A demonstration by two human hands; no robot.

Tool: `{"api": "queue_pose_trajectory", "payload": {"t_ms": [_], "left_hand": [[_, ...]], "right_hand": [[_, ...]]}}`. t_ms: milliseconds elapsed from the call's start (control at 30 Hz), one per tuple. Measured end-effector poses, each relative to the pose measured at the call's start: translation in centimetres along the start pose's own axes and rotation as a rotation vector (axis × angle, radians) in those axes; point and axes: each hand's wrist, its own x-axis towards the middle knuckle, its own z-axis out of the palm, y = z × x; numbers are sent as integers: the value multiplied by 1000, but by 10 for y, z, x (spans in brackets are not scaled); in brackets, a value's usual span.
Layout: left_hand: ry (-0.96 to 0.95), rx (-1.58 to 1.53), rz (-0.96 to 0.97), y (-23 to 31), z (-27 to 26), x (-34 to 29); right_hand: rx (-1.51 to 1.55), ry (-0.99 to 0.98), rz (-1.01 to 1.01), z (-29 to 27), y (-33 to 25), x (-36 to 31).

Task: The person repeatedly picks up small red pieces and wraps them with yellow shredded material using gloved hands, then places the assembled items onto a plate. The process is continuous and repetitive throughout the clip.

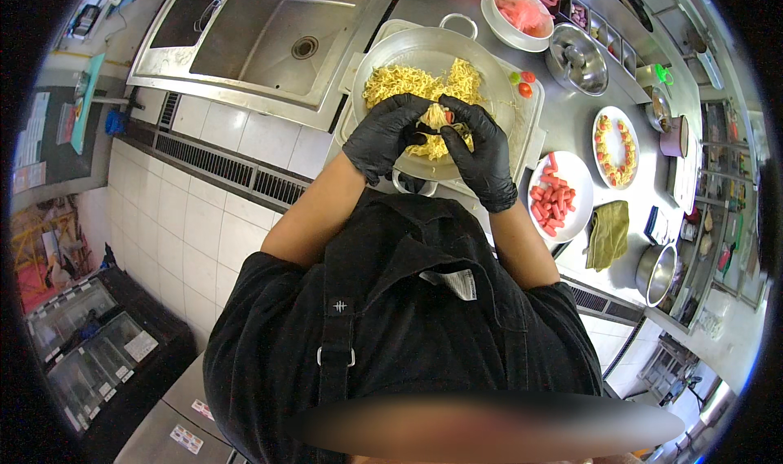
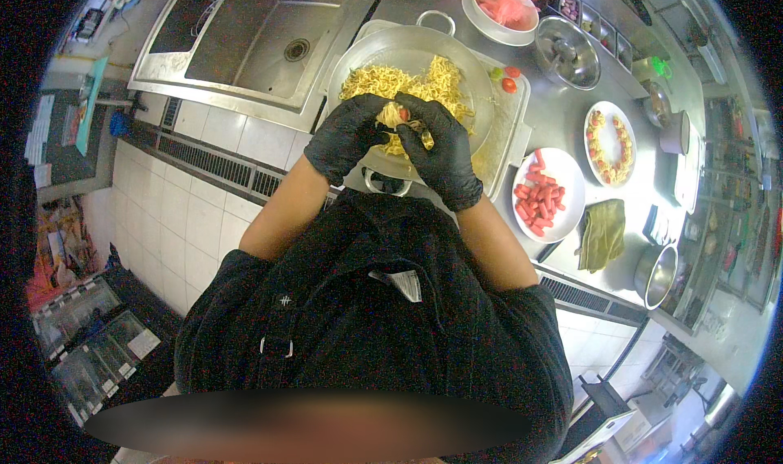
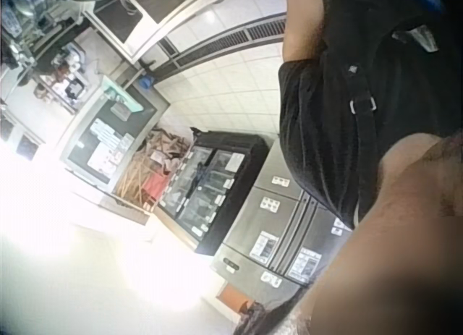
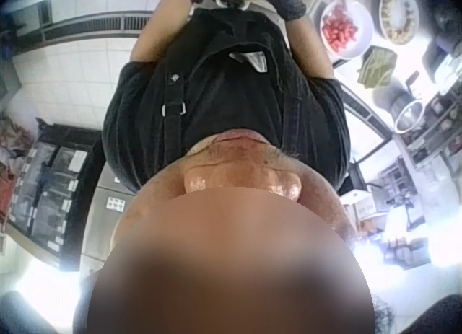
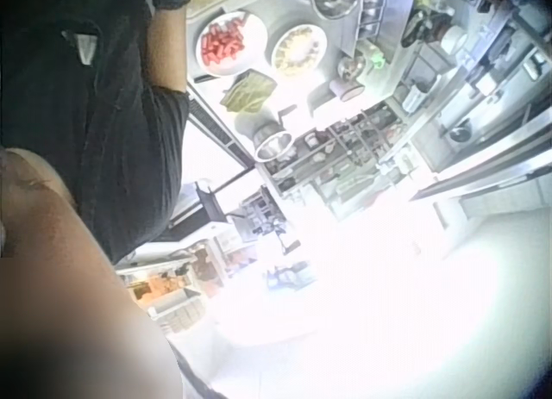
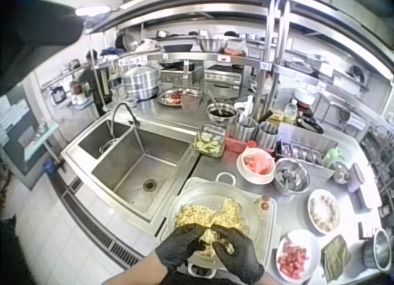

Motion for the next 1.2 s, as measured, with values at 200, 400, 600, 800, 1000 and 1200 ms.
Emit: {"api": "queue_pose_trajectory", "payload": {"t_ms": [200,400,600,800,1000,1200], "left_hand": [[28,-109,-91,12,3,4],[-59,427,509,15,8,7],[10,590,478,30,24,-3],[45,54,164,11,20,0],[127,-200,-54,17,22,-2],[-29,-215,-106,6,3,6]], "right_hand": [[124,29,145,-2,11,1],[187,-1,248,-9,12,3],[186,76,196,-3,-1,6],[74,35,133,-6,-4,7],[-98,51,-14,-7,-6,9],[-16,11,-51,-15,-2,15]]}}
